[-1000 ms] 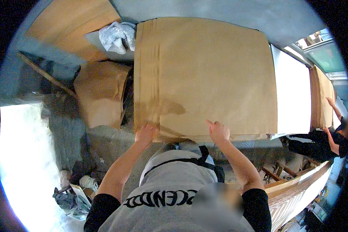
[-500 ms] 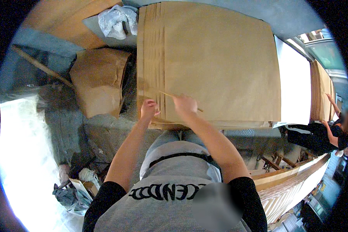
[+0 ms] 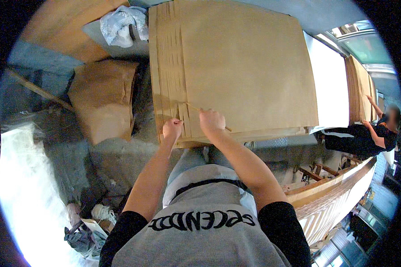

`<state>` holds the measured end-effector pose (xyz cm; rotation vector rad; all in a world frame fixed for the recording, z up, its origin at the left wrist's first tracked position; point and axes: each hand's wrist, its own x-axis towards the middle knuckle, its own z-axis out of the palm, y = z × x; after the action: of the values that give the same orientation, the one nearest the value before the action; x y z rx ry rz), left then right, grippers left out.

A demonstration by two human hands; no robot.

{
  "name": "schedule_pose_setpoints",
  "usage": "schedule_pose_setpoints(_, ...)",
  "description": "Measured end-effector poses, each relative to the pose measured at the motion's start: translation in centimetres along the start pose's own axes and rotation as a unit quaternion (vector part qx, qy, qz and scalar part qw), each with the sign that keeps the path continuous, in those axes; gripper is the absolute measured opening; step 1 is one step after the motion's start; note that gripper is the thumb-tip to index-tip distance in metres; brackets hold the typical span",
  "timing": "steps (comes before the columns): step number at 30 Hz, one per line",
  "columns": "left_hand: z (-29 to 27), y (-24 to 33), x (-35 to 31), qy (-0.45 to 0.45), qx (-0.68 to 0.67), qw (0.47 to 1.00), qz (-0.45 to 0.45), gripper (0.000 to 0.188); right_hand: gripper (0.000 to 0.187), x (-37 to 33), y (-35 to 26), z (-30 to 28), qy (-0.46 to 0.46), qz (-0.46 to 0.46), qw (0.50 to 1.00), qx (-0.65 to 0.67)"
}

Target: The person repeatedly picks up large white sheets and brown kraft paper sheets, places them on a long workbench, and stacks them. The person uses a thin wooden stick to smooth or align the sheets during stacking.

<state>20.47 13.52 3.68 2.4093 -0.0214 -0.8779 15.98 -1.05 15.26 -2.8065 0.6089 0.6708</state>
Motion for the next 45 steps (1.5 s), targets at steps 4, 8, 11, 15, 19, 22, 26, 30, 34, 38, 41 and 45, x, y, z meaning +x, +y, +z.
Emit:
schedule_pose_setpoints(4, 0.0, 0.5, -0.5, 0.019, 0.021, 1.0, -0.007, 0.026, 0.018, 0.2, 0.8, -0.4, -0.031, -0.019, 0.999, 0.033)
schedule_pose_setpoints(8, 1.5, -2.8, 1.4, -0.009, -0.104, 0.995, -0.008, 0.019, 0.018, 0.7, 3.0, 2.7, 0.007, -0.013, 0.999, 0.053)
schedule_pose_setpoints(11, 1.2, -5.4, 2.2, -0.185, -0.421, 0.886, -0.065, 0.022, 0.021, -0.2, 8.0, 4.4, -0.02, -0.065, 0.973, 0.222)
schedule_pose_setpoints(15, 0.6, 1.7, -7.4, -0.303, -0.573, 0.761, -0.018, 0.035, 0.037, -4.5, 17.5, 7.4, -0.149, -0.062, 0.895, 0.416)
schedule_pose_setpoints(19, 7.1, 8.0, -11.2, -0.296, -0.608, 0.736, -0.038, 0.037, 0.027, -7.7, 25.3, 12.0, -0.183, 0.028, 0.811, 0.555)
schedule_pose_setpoints(22, 14.1, 8.2, -8.6, -0.214, -0.6, 0.758, -0.139, 0.03, 0.025, -8.7, 28.1, 9.8, -0.219, 0.105, 0.745, 0.622)
schedule_pose_setpoints(26, 16.9, 11.1, -7.0, -0.045, -0.613, 0.765, -0.194, 0.023, 0.025, -8.5, 31.1, 9.2, -0.223, 0.133, 0.597, 0.759)
schedule_pose_setpoints(30, 13.5, 12.7, -8.2, 0.008, -0.642, 0.746, -0.176, 0.025, 0.027, -7.7, 37.0, 10.0, -0.14, 0.169, 0.401, 0.889)
schedule_pose_setpoints(34, 10.3, 10.1, -9.8, -0.001, -0.633, 0.752, -0.181, 0.022, 0.024, -8.2, 41.1, 10.0, -0.101, 0.203, 0.4, 0.888)
schedule_pose_setpoints(38, 11.3, 7.0, -8.9, -0.02, -0.59, 0.796, -0.133, 0.022, 0.025, -7.9, 40.7, 8.2, -0.123, 0.204, 0.63, 0.739)
schedule_pose_setpoints(41, 12.7, 6.9, -8.7, 0.05, -0.487, 0.864, -0.115, 0.022, 0.031, -7.8, 40.4, 11.3, 0.051, 0.155, 0.784, 0.599)
schedule_pose_setpoints(45, 15.0, 9.6, -14.2, 0.149, -0.456, 0.869, -0.118, 0.026, 0.013, -11.7, 37.8, 10.4, 0.139, 0.178, 0.783, 0.58)
